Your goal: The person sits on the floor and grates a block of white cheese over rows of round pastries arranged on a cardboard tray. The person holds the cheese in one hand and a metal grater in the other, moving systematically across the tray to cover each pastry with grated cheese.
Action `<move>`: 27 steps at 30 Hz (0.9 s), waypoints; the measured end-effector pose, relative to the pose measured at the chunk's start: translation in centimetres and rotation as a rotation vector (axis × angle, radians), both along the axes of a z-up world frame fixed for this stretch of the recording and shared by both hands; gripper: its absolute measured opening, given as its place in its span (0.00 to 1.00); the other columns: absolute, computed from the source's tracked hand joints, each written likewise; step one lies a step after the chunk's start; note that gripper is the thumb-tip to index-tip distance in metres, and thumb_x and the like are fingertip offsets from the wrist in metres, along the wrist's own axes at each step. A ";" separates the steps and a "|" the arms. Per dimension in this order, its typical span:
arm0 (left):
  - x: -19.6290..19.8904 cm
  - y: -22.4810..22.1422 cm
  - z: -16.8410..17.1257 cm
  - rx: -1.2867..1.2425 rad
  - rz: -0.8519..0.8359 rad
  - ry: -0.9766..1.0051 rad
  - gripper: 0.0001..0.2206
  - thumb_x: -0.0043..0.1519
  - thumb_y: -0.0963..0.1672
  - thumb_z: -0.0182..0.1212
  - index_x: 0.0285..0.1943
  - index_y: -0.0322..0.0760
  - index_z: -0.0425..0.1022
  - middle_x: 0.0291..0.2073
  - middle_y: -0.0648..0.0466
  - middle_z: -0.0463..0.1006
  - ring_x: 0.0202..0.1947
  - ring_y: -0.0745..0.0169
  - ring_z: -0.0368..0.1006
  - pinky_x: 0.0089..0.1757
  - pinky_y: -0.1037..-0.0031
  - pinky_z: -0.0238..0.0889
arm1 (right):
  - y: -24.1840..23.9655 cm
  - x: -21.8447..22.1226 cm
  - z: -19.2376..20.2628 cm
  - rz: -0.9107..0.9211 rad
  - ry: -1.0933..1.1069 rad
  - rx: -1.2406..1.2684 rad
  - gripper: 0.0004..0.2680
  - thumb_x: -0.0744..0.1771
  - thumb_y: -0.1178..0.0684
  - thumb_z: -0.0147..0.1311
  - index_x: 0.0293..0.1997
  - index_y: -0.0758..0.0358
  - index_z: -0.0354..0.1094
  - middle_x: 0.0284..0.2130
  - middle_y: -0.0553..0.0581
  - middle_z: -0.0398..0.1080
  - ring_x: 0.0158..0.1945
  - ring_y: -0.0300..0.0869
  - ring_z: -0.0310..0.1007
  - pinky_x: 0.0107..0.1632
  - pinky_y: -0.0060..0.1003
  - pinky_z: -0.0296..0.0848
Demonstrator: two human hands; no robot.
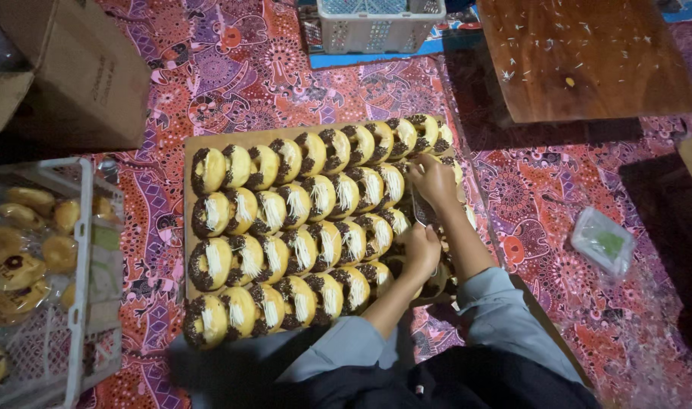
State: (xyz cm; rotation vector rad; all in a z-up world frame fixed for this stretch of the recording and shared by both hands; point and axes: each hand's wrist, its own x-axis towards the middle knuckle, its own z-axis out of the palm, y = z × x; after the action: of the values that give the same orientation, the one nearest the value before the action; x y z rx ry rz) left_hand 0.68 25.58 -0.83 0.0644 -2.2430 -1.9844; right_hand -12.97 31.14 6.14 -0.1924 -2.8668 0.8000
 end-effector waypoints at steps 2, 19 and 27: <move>1.2 -0.7 0.6 0.149 -0.065 -0.130 0.10 0.67 0.40 0.52 0.32 0.26 0.69 0.21 0.42 0.72 0.21 0.45 0.70 0.27 0.57 0.63 | -0.1 0.3 0.1 -0.022 -0.063 -0.033 0.09 0.66 0.48 0.58 0.46 0.55 0.76 0.33 0.60 0.79 0.29 0.51 0.81 0.37 0.45 0.79; -1.0 3.2 4.7 0.033 -0.029 0.017 0.08 0.67 0.42 0.53 0.38 0.30 0.74 0.24 0.42 0.79 0.24 0.46 0.76 0.30 0.56 0.67 | 7.2 2.7 5.1 -0.091 0.007 -0.322 0.09 0.67 0.52 0.61 0.51 0.58 0.74 0.28 0.56 0.78 0.30 0.38 0.79 0.34 0.34 0.76; -6.4 3.8 5.7 -0.237 -0.067 -0.426 0.11 0.61 0.43 0.53 0.43 0.27 0.76 0.35 0.30 0.78 0.39 0.26 0.76 0.44 0.43 0.68 | 3.9 2.2 6.0 -0.022 -0.006 0.030 0.11 0.67 0.45 0.62 0.49 0.56 0.76 0.24 0.63 0.76 0.28 0.47 0.78 0.34 0.42 0.75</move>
State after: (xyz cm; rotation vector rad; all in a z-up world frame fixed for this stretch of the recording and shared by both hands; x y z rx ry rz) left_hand -5.76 29.35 4.92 0.4280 -2.7590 -1.8595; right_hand -10.72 35.03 12.11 -0.2231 -2.8749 0.7532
